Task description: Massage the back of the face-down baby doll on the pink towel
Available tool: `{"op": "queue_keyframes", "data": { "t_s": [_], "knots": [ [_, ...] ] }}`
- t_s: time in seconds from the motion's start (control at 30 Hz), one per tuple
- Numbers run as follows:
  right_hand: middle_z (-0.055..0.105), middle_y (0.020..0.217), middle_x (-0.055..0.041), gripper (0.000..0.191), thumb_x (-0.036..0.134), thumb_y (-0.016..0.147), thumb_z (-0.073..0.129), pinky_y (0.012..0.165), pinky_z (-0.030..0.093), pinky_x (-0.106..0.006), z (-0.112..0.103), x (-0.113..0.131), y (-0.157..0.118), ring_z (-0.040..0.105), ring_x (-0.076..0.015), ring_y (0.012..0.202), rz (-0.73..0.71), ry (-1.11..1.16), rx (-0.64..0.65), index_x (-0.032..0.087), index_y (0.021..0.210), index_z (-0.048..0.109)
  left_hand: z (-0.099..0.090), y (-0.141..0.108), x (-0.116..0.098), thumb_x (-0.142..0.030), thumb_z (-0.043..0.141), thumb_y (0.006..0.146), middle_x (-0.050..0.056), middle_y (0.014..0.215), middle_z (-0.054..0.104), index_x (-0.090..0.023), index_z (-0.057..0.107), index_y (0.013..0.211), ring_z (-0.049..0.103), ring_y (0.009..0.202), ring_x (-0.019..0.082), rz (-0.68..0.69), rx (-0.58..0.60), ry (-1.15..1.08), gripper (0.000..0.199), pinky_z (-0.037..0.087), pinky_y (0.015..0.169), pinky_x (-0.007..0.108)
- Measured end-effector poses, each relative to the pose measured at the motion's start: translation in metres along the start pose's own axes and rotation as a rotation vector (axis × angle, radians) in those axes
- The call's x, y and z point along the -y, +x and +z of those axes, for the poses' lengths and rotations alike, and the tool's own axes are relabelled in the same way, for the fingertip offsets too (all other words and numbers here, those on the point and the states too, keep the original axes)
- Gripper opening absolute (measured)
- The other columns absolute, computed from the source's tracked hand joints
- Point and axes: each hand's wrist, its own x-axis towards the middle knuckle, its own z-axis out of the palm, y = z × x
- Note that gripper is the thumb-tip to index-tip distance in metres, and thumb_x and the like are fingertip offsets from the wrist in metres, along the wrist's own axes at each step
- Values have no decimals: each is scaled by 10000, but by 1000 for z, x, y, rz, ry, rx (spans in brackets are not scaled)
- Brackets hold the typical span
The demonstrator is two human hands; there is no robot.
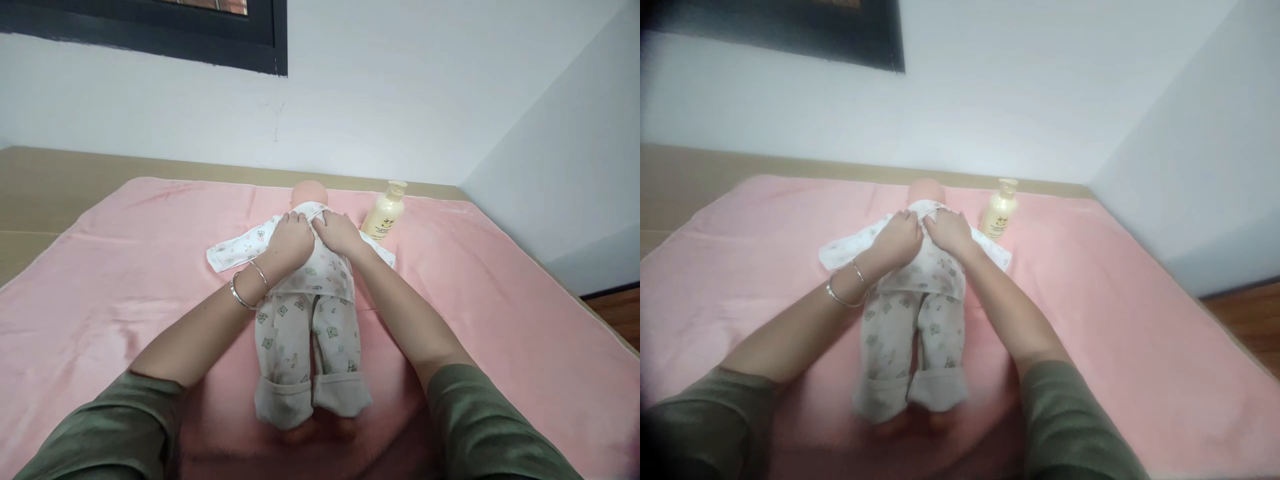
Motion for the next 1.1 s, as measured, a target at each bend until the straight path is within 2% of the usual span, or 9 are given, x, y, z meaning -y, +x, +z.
{"op": "queue_keyframes", "data": {
  "t_s": [0.1,0.17,0.33,0.43,0.53,0.63,0.73,0.87,1.1],
  "knots": [
    [697,1317,-232,516,386,1092,292,1166,351,-518,4,7,-5,621,-351,1260,-8,-78,-29,41,1283,626,1,4,7,-145,347,960,237,1148,710,-80,717,1056,642,1128,336,-144,-9,-129,387,485,1021,455],
    [700,1282,-242,501,360,1094,299,1116,403,-498,5,15,-14,631,-360,1223,-23,-154,-48,29,1271,630,2,10,16,-242,333,995,222,1180,723,-91,707,1112,665,1103,323,-257,8,-249,420,509,982,428],
    [715,1147,-236,383,224,1071,330,991,484,-401,7,30,-33,668,-318,1105,-102,-250,-48,60,1151,667,0,16,27,-353,263,1028,200,1170,745,-96,703,1124,691,1057,311,-366,80,-370,517,528,906,391],
    [718,1155,-221,386,243,1075,330,1008,482,-393,7,24,-26,671,-307,1099,-96,-190,-38,79,1125,676,-5,11,18,-257,240,1027,245,1182,716,-55,693,1148,675,1102,344,-284,93,-198,511,511,950,434],
    [687,1312,-229,453,349,1087,340,1057,459,-404,5,11,-12,630,-323,1223,-63,-88,-50,54,1252,641,-11,4,3,-113,296,965,284,1178,686,-22,701,1138,635,1170,384,-108,151,27,450,471,1018,491],
    [658,1394,-223,526,420,1080,353,1074,444,-415,3,2,-2,598,-338,1282,-53,-18,-35,39,1347,597,-13,0,-2,-50,359,900,285,1176,674,-28,715,1103,611,1199,376,-70,184,79,411,453,1041,482],
    [653,1399,-230,549,428,1082,335,1086,430,-426,4,2,-2,594,-348,1285,-54,-31,-39,25,1356,588,-7,4,6,-127,361,939,248,1167,689,-77,719,1062,635,1145,345,-182,104,-84,382,469,1018,449],
    [659,1369,-254,511,363,1080,324,1103,415,-461,10,10,-7,587,-366,1279,-43,-123,-59,6,1332,588,8,14,20,-290,319,1006,218,1164,724,-90,690,1123,669,1090,334,-331,11,-300,438,507,960,432],
    [676,1326,-231,357,186,999,386,1089,443,-411,18,13,-9,603,-336,1268,-131,-65,-126,74,1224,640,25,16,21,-320,336,986,201,1172,734,-102,690,1115,670,1107,328,-366,-93,-270,435,493,974,426]
  ]
}}
